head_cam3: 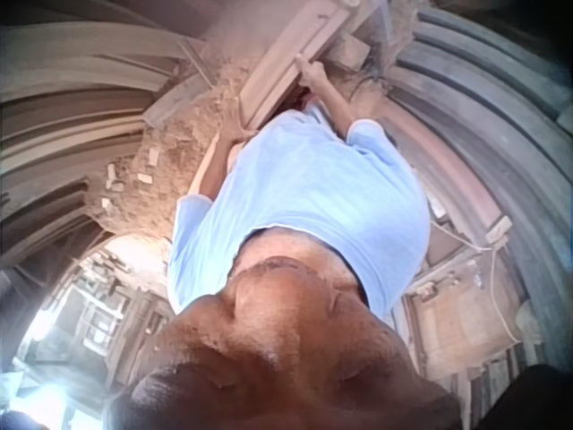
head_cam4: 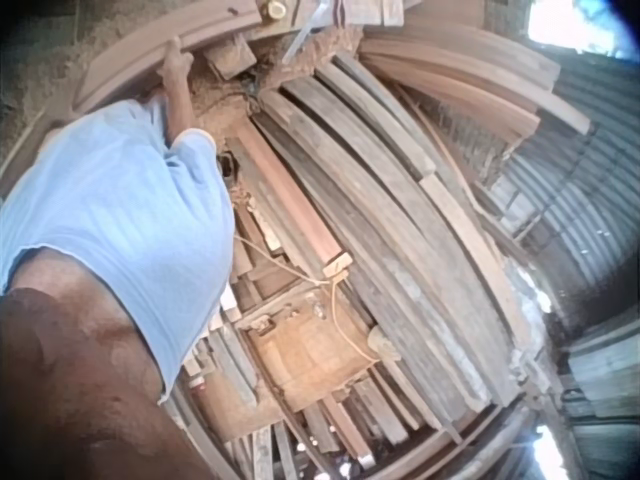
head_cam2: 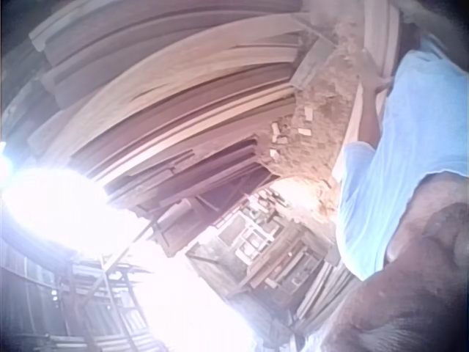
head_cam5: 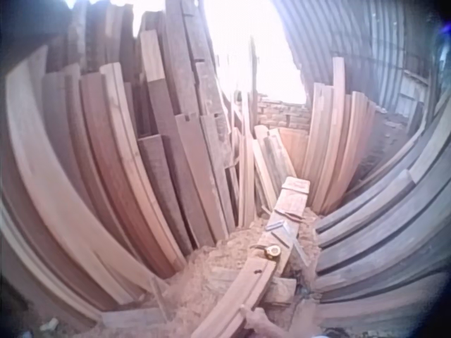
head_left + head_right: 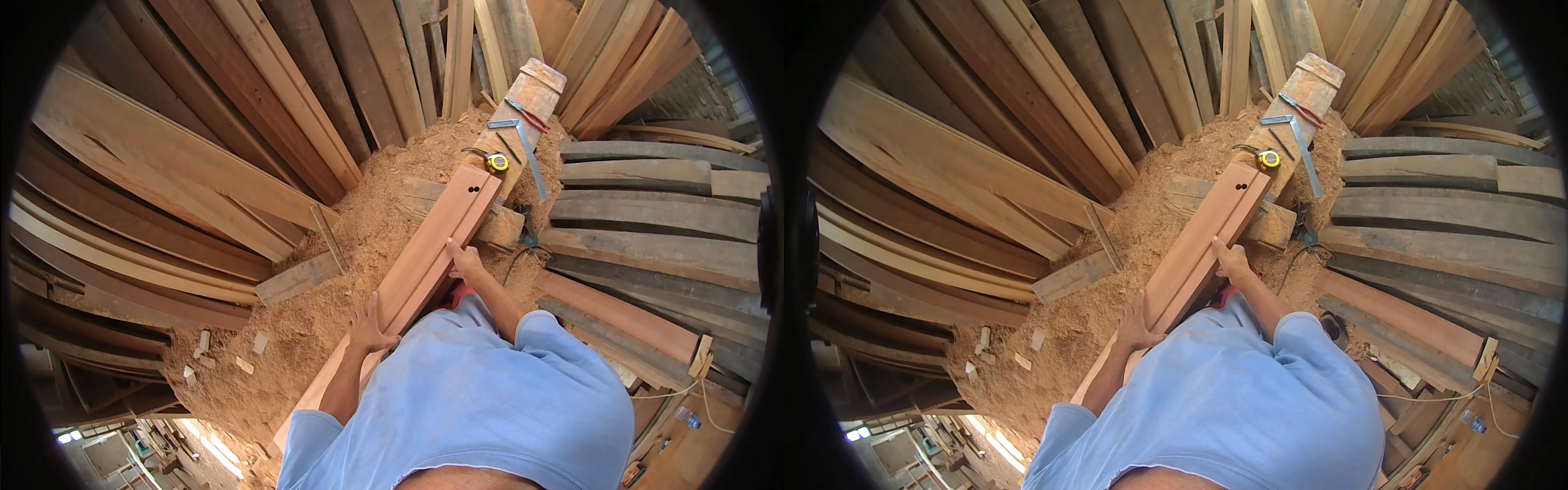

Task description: The person selects a wooden plank from a stack, measures it with a tape measure, and marks it with a pencil. They then use a circular saw to cut the plank at the marked line. The person repeats the measuring and marking process on the cut plank.

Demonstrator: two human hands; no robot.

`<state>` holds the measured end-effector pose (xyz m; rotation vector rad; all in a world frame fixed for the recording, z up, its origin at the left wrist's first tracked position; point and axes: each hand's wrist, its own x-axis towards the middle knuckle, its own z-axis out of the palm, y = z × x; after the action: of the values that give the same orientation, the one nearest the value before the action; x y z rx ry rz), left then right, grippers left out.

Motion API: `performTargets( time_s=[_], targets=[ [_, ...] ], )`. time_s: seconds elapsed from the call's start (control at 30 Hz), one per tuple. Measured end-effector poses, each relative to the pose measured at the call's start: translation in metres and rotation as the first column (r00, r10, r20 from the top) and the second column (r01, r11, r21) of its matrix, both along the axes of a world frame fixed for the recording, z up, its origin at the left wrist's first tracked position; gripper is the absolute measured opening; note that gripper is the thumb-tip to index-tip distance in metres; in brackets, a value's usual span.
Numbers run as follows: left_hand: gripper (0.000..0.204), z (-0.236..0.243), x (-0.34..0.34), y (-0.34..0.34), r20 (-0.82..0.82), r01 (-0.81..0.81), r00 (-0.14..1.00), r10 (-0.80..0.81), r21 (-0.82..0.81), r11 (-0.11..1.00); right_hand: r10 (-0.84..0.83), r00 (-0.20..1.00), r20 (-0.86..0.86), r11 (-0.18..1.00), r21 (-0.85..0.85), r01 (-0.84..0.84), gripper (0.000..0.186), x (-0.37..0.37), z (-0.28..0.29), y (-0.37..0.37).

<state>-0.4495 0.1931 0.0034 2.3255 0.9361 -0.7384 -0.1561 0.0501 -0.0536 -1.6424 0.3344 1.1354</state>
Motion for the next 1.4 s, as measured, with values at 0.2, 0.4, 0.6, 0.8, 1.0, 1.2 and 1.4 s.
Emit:
performTargets(
  time_s=[0.2, 0.4, 0.6, 0.8, 1.0, 1.2, 1.4],
  targets=[
    [0.145, -0.039, -0.002, -0.040, -0.055, -0.070, 0.995, 0.084, 0.213, 0.975, 0.063, 0.996, -0.065, 0.997, -0.041, -0.066, 0.072, 0.000, -0.044, -0.029],
    [0.145, -0.036, -0.007, -0.044, 0.019, -0.107, 0.994, 0.105, 0.221, 0.970, 0.487, 0.873, 0.044, 0.868, -0.141, -0.477, 0.048, 0.071, -0.015, -0.041],
    [0.115, -0.045, 0.018, -0.058, 0.242, 0.012, 0.964, -0.114, 0.387, 0.922, 0.581, 0.606, 0.543, 0.792, -0.549, -0.267, 0.042, 0.214, 0.008, -0.050],
    [0.085, -0.038, 0.116, -0.085, 0.308, 0.185, 0.919, -0.247, 0.216, 0.959, 0.633, 0.552, 0.542, 0.729, -0.658, -0.191, 0.034, 0.305, 0.023, -0.024],
    [0.089, -0.031, 0.164, -0.106, 0.095, 0.133, 0.985, -0.144, 0.115, 0.984, 0.753, 0.496, 0.432, 0.599, -0.762, -0.245, 0.034, 0.361, -0.001, 0.005],
    [0.088, -0.022, 0.183, -0.112, 0.001, 0.048, 0.999, -0.049, 0.099, 0.994, 0.865, 0.354, 0.356, 0.478, -0.802, -0.360, 0.029, 0.378, -0.032, 0.017],
    [0.081, -0.020, 0.189, -0.108, -0.031, 0.018, 0.999, -0.016, 0.077, 0.997, 0.890, 0.351, 0.292, 0.434, -0.779, -0.452, 0.030, 0.392, -0.025, 0.026]
  ],
)
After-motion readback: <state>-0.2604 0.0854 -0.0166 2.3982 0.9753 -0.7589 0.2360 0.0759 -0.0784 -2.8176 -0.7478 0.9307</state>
